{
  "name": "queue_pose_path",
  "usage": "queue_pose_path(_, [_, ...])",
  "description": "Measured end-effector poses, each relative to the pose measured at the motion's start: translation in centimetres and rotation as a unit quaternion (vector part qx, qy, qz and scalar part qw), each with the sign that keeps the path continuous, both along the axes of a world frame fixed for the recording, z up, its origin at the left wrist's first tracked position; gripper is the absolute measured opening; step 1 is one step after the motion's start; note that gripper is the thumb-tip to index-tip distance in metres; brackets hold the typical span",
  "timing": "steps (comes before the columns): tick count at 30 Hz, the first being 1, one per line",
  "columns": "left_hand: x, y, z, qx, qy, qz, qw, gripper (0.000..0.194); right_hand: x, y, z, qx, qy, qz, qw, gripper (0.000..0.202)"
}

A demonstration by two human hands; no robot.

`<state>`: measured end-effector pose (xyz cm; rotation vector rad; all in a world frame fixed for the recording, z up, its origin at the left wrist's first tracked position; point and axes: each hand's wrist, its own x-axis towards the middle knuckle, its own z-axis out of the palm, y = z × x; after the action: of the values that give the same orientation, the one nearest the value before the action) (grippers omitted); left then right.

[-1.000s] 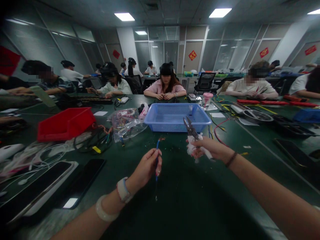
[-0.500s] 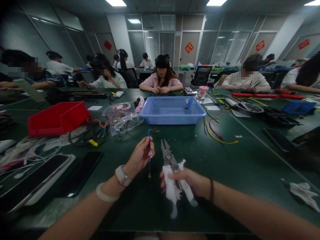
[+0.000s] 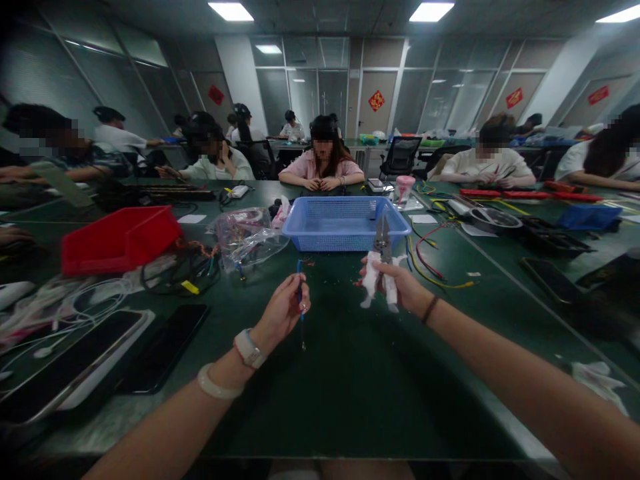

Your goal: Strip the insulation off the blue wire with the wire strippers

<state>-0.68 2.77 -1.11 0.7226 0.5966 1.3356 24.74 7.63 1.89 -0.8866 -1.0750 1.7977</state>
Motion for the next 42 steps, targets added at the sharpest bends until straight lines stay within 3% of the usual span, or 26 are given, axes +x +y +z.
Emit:
queue_pose_path(6, [0.3, -0.2, 0.0, 0.005, 0.016, -0.018, 1.000, 0.016, 3.3, -6.5, -1.1, -0.062, -0.080, 0.197, 0.975, 0.028])
queue_pose_path(8, [0.3, -0.2, 0.0, 0.009, 0.023, -0.020, 0.999, 0.017, 4.3, -7.7, -1.0, -0.055, -0.132, 0.210, 0.967, 0.032])
queue_pose_path(12, [0.3, -0.2, -0.2, 0.015, 0.037, -0.025, 0.999, 0.018, 6.0, -8.3, 0.7, 0.023, -0.296, 0.122, 0.947, 0.042])
queue_pose_path(15, [0.3, -0.2, -0.3, 0.018, 0.044, -0.027, 0.999, 0.018, 6.7, -8.4, 1.5, 0.059, -0.351, 0.076, 0.931, 0.048])
queue_pose_path(22, [0.4, -0.3, -0.2, 0.011, 0.055, -0.023, 0.998, 0.018, 5.4, -7.5, 0.1, 0.019, -0.331, 0.076, 0.940, 0.049])
queue_pose_path(27, [0.3, -0.3, -0.1, 0.004, 0.068, -0.026, 0.997, 0.019, 3.4, -5.0, -0.9, -0.042, -0.245, -0.017, 0.968, 0.040])
queue_pose_path(30, [0.3, -0.3, -0.2, 0.000, 0.074, -0.029, 0.997, 0.019, 3.3, -3.8, -0.7, -0.040, -0.221, -0.068, 0.972, 0.036])
queue_pose_path(32, [0.3, -0.4, -0.2, -0.003, 0.077, -0.031, 0.997, 0.019, 3.8, -3.6, 0.2, -0.001, -0.263, -0.055, 0.963, 0.037])
queue_pose_path(34, [0.3, -0.4, -0.3, -0.005, 0.078, -0.031, 0.996, 0.018, 4.2, -4.1, 1.5, 0.085, -0.373, -0.006, 0.924, 0.038])
queue_pose_path(35, [0.3, -0.4, -0.3, -0.006, 0.078, -0.029, 0.997, 0.018, 4.3, -4.6, 2.2, 0.148, -0.442, 0.029, 0.884, 0.037])
queue_pose_path(37, [0.3, -0.3, -0.3, -0.007, 0.076, -0.021, 0.997, 0.017, 4.2, -6.1, 3.4, 0.284, -0.563, 0.082, 0.772, 0.028])
queue_pose_path(39, [0.1, -0.2, -0.2, -0.010, 0.072, -0.008, 0.997, 0.015, 3.7, -8.0, 3.8, 0.371, -0.638, 0.113, 0.665, 0.026])
queue_pose_path(42, [-0.4, 0.2, 0.0, -0.014, 0.065, 0.018, 0.998, 0.011, 2.8, -10.9, 2.7, 0.451, -0.682, 0.172, 0.549, 0.046])
